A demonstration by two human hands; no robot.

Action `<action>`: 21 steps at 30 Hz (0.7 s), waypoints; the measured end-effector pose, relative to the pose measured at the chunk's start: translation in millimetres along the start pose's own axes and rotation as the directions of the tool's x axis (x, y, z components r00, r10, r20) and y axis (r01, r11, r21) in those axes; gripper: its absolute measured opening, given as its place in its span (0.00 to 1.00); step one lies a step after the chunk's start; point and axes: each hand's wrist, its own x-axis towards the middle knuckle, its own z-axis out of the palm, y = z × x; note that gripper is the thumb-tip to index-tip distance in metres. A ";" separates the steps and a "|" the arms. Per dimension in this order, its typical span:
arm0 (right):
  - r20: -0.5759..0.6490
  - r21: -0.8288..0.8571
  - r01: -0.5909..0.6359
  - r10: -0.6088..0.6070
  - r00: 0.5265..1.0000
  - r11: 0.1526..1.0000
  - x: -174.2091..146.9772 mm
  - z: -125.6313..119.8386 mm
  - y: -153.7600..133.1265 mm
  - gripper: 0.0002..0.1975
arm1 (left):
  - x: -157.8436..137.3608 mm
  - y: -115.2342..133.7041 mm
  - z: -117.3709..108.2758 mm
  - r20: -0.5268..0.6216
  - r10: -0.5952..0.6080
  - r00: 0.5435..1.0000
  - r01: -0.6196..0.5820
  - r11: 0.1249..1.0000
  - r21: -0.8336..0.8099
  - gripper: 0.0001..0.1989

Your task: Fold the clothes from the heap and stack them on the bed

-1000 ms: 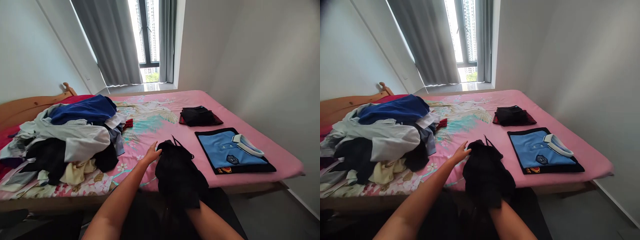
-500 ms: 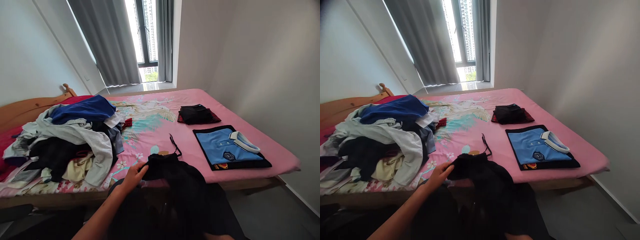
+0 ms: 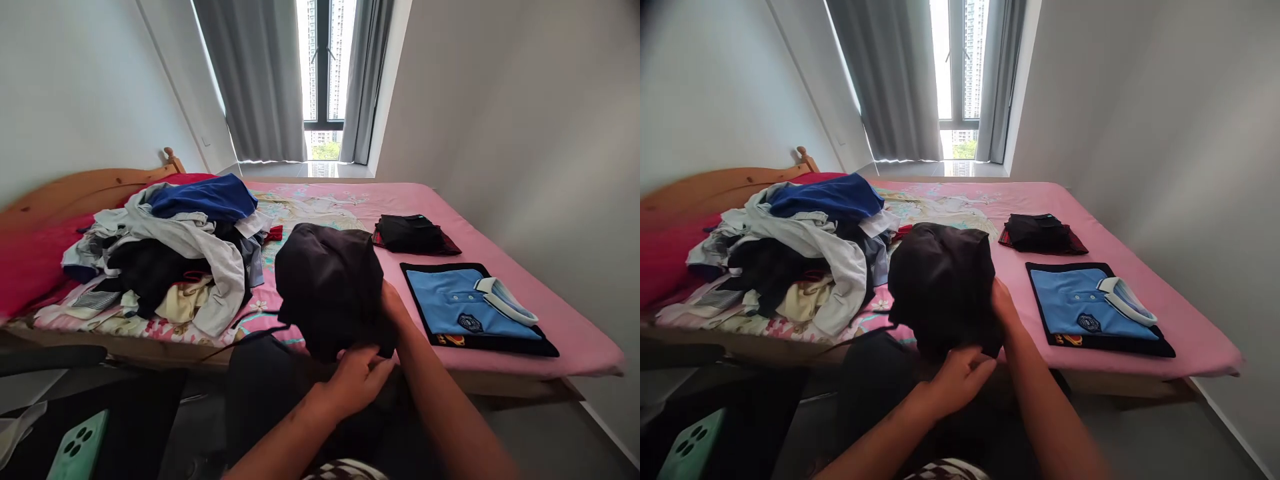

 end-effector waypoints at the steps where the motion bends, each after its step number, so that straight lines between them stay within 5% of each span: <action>1: -0.065 0.002 -0.055 0.055 0.996 0.998 -6.5 -16.0 13.8 0.19 | -0.9 -10.8 10.2 0.038 -0.040 0.998 0.039 0.999 0.028 0.15; 5: -0.307 0.063 -0.250 0.257 0.916 0.966 -58.5 -89.6 79.2 0.26 | -21.1 -55.5 31.6 0.101 -0.042 0.994 0.035 0.997 0.070 0.20; 9: -0.390 -0.018 -0.362 0.327 0.861 0.932 -116.9 -134.4 119.8 0.28 | -43.4 -84.8 14.7 -0.019 -0.042 0.999 0.045 0.973 0.226 0.12; 12: -0.331 -0.142 -0.379 0.317 0.889 0.915 -143.5 -123.8 125.0 0.27 | -44.0 -100.0 0.2 -0.065 -0.045 0.997 0.069 0.895 0.441 0.15; 16: 0.010 -0.363 -0.249 0.271 0.963 0.898 -159.0 -73.3 114.9 0.22 | -27.5 -116.6 2.7 -0.033 -0.083 0.996 0.085 0.759 0.646 0.30; 19: 0.277 -0.521 -0.009 0.179 0.944 0.854 -166.3 -41.7 103.9 0.16 | -13.5 -124.0 4.3 -0.040 -0.152 0.988 0.137 0.709 0.692 0.32; 21: 0.391 -0.585 0.113 0.157 0.907 0.803 -171.5 -31.1 97.6 0.14 | -7.6 -125.3 -2.6 -0.024 -0.188 0.982 0.160 0.751 0.641 0.30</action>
